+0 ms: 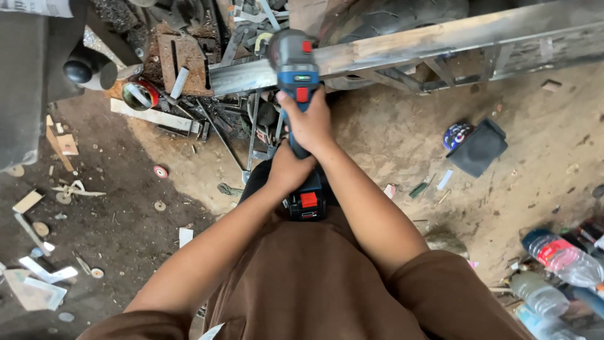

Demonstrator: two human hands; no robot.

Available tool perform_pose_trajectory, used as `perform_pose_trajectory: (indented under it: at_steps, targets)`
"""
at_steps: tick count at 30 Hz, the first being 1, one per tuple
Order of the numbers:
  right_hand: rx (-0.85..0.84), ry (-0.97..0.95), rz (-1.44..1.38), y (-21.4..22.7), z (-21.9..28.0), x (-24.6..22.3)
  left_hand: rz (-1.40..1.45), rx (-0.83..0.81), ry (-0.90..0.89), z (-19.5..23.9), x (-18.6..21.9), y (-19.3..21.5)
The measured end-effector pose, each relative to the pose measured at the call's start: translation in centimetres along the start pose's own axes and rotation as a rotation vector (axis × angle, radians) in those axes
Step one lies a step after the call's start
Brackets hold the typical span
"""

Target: Using a cordless angle grinder to smooth the edges and welded joints of a metal frame.

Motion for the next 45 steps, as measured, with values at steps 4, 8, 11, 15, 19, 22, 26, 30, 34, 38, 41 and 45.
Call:
perform_pose_trajectory:
  at_steps: [4,8,11,15,19,22,26,30,34,38,41,45]
  targets:
    - [0.002,0.033,0.026,0.2,0.0,0.2,0.068,0.011,-0.018,0.2,-0.4,0.1]
    - [0.121,-0.084,0.029,4.1,2.1,-0.8,0.058,-0.093,-0.066,1.1,2.6,-1.6]
    - [0.173,-0.091,0.010,6.2,1.9,-1.2,0.023,-0.108,-0.095,0.1,2.4,-2.9]
    - [0.155,-0.085,0.057,5.6,-0.4,1.3,-0.011,-0.093,-0.070,0.6,2.9,-3.1]
    - [0.094,0.034,0.173,2.8,-0.4,-1.1,0.120,-0.025,-0.052,0.7,2.6,-1.6]
    - [0.002,0.043,0.316,1.6,1.0,-2.9,0.157,0.025,-0.032,0.4,1.3,-1.0]
    - [0.012,0.076,0.331,1.6,-0.4,-1.8,0.169,0.035,-0.040,0.4,1.6,-1.2]
    - [0.060,-0.011,0.210,4.8,-2.3,0.7,0.114,-0.014,-0.041,0.2,3.1,-3.1]
    - [0.141,-0.007,0.156,8.0,-0.5,-1.1,0.091,-0.042,-0.099,0.5,4.7,-4.6]
    - [0.076,-0.001,0.260,5.9,-0.9,-1.6,0.092,-0.006,-0.111,-1.9,2.7,-4.2]
    - [-0.018,0.035,0.251,2.5,-1.0,-3.0,0.184,0.086,-0.135,-2.9,1.2,-2.0]
    - [-0.063,0.074,0.269,0.7,-1.5,-3.0,0.179,0.116,-0.090,-2.1,0.4,-0.4]
Point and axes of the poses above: each hand's wrist, its own z-axis away from the middle knuckle, its own y-axis out of the back of the hand, x = y × z, the point moved 10 cm from there along -z, towards the middle knuckle, and after that the axes turned 14 degrees about z, right-handed, at the moved point
